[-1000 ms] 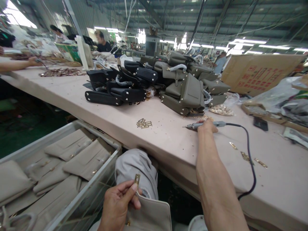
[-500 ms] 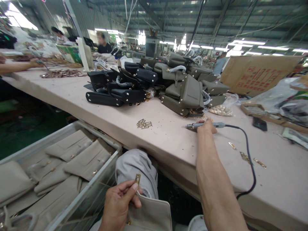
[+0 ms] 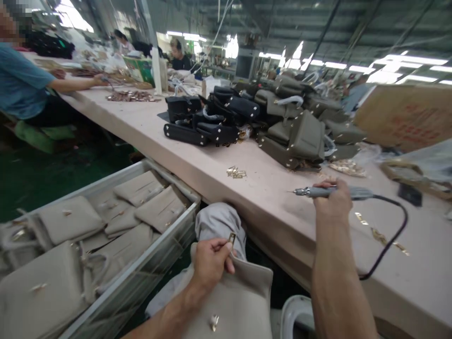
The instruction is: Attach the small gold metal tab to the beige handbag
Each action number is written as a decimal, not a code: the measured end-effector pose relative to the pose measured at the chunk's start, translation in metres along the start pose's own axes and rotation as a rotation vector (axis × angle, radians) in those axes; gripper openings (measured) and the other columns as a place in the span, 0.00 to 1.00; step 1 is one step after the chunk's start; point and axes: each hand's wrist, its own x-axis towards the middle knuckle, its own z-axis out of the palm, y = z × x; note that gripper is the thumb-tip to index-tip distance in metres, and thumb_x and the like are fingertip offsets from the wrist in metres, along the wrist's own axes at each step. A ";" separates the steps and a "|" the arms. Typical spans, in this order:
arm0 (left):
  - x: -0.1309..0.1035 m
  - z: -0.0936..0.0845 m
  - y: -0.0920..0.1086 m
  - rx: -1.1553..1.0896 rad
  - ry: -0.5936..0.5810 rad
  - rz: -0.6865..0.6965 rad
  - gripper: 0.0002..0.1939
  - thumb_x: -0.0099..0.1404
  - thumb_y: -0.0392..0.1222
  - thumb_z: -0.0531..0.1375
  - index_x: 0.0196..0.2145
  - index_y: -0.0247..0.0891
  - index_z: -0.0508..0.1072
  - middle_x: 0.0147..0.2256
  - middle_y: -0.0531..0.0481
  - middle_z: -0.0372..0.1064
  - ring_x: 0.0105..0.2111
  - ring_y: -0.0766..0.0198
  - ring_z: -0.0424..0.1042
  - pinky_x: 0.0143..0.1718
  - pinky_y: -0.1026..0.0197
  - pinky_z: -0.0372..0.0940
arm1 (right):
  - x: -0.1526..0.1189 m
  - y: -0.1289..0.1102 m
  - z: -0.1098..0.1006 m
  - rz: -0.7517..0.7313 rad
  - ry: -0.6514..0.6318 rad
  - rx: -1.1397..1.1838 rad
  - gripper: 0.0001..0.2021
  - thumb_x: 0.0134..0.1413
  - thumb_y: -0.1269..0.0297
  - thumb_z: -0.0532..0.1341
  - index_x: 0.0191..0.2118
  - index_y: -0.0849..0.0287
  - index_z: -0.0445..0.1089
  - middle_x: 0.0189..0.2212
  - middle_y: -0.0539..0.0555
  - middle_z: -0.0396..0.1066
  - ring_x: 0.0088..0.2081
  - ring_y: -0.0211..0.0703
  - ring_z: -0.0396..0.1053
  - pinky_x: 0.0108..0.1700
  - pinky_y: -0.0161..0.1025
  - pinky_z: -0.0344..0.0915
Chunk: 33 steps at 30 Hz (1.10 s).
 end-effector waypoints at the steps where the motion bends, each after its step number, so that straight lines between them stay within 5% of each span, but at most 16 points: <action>1: -0.002 0.001 0.001 0.010 -0.009 0.009 0.15 0.62 0.48 0.65 0.27 0.32 0.81 0.15 0.48 0.71 0.12 0.66 0.66 0.18 0.68 0.56 | -0.020 0.000 -0.004 -0.017 -0.065 0.030 0.14 0.74 0.73 0.54 0.31 0.60 0.60 0.29 0.48 0.60 0.21 0.29 0.60 0.22 0.29 0.68; 7: -0.007 0.001 -0.006 -0.052 -0.034 -0.012 0.13 0.59 0.46 0.64 0.25 0.32 0.79 0.18 0.47 0.74 0.10 0.68 0.64 0.12 0.68 0.52 | -0.140 0.024 -0.024 0.059 -0.277 -0.022 0.10 0.71 0.70 0.61 0.34 0.59 0.66 0.31 0.50 0.62 0.22 0.30 0.60 0.24 0.31 0.71; 12: -0.012 -0.001 -0.007 -0.100 -0.037 -0.008 0.12 0.57 0.46 0.64 0.25 0.33 0.77 0.24 0.44 0.78 0.10 0.69 0.64 0.10 0.69 0.53 | -0.196 0.046 -0.032 -0.031 -0.366 -0.102 0.13 0.56 0.64 0.71 0.37 0.60 0.66 0.31 0.49 0.65 0.23 0.32 0.61 0.26 0.32 0.70; 20: -0.016 -0.006 -0.003 -0.115 -0.023 -0.024 0.12 0.57 0.46 0.63 0.26 0.33 0.77 0.23 0.44 0.78 0.09 0.69 0.64 0.08 0.70 0.52 | -0.224 0.059 -0.027 -0.120 -0.340 -0.175 0.17 0.50 0.63 0.74 0.35 0.59 0.64 0.28 0.49 0.68 0.22 0.35 0.62 0.24 0.34 0.69; 33: -0.018 -0.009 -0.003 -0.125 -0.037 -0.009 0.10 0.59 0.43 0.63 0.26 0.33 0.77 0.24 0.44 0.79 0.10 0.69 0.65 0.08 0.70 0.52 | -0.224 0.070 -0.032 -0.197 -0.334 -0.207 0.18 0.50 0.61 0.75 0.35 0.59 0.65 0.27 0.50 0.69 0.21 0.36 0.63 0.22 0.35 0.70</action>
